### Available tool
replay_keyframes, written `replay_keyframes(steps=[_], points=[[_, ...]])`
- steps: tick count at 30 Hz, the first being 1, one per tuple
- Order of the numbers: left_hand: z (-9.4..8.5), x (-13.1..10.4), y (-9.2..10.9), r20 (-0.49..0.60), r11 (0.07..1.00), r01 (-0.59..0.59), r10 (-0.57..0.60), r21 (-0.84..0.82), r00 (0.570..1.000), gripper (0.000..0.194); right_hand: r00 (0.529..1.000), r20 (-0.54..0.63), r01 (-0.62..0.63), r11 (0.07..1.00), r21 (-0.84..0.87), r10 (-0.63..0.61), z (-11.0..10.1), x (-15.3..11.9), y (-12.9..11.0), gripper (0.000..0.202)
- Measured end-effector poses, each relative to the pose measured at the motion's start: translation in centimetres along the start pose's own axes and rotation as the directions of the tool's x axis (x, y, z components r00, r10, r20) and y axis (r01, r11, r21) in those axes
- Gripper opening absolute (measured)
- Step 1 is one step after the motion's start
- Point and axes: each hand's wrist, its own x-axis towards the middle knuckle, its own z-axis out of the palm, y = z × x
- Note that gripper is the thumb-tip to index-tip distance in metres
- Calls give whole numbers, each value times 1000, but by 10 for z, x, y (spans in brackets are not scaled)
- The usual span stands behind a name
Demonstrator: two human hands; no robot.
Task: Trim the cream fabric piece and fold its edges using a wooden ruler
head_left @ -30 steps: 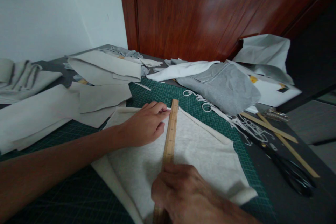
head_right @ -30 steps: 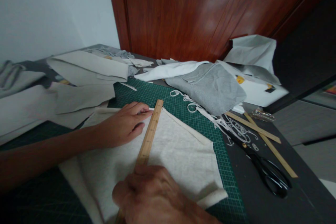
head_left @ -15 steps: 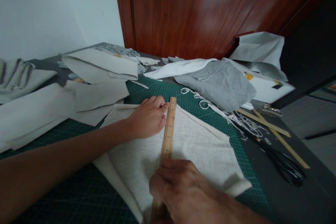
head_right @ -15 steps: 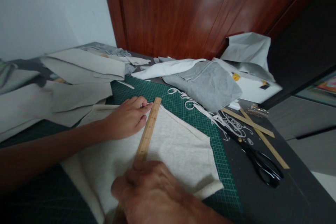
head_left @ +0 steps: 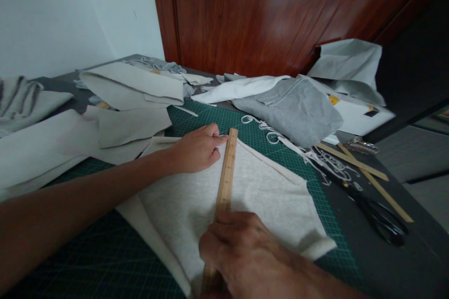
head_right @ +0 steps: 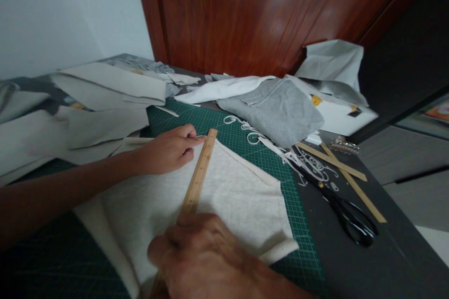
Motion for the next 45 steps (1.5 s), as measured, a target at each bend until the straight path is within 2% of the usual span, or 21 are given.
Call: replay_keyframes(steps=[4,7,10,15,22,26,28,33,36,41,45], points=[[2,4,8,7,993,27,-28,112,1000,49,1000,20,-18,1000,19,18,-1,0,-1,54],[3,6,12,5,981,70,-72,179,997,44,1000,-3,-19,1000,22,19,-3,0,-4,54],[5,5,10,-44,990,113,-110,87,993,34,1000,-25,-14,1000,14,15,-4,1,-5,51],[10,2,1,-116,994,-28,15,-110,993,39,1000,11,-14,1000,5,14,-2,1,-2,55],[15,9,-1,-86,996,28,-36,-87,996,44,1000,17,-4,1000,14,3,2,0,0,55],[10,7,3,-105,988,56,-71,-146,992,43,1000,-21,-14,999,41,15,-4,0,-4,55],[7,4,6,-112,983,30,-51,-178,992,46,999,-24,-24,999,43,25,-7,1,-5,53],[2,1,13,-51,996,-58,54,-68,997,45,1000,-7,-3,1000,25,4,-6,2,-5,58],[3,2,18,-41,999,-33,32,-24,999,44,999,-37,-5,999,35,6,-3,2,-4,58],[7,3,18,-88,1000,-9,10,6,996,39,1000,-3,3,999,35,-2,-3,2,-3,58],[10,2,17,-120,1000,-24,26,14,992,37,999,-43,29,999,37,-27,0,2,-1,60]])
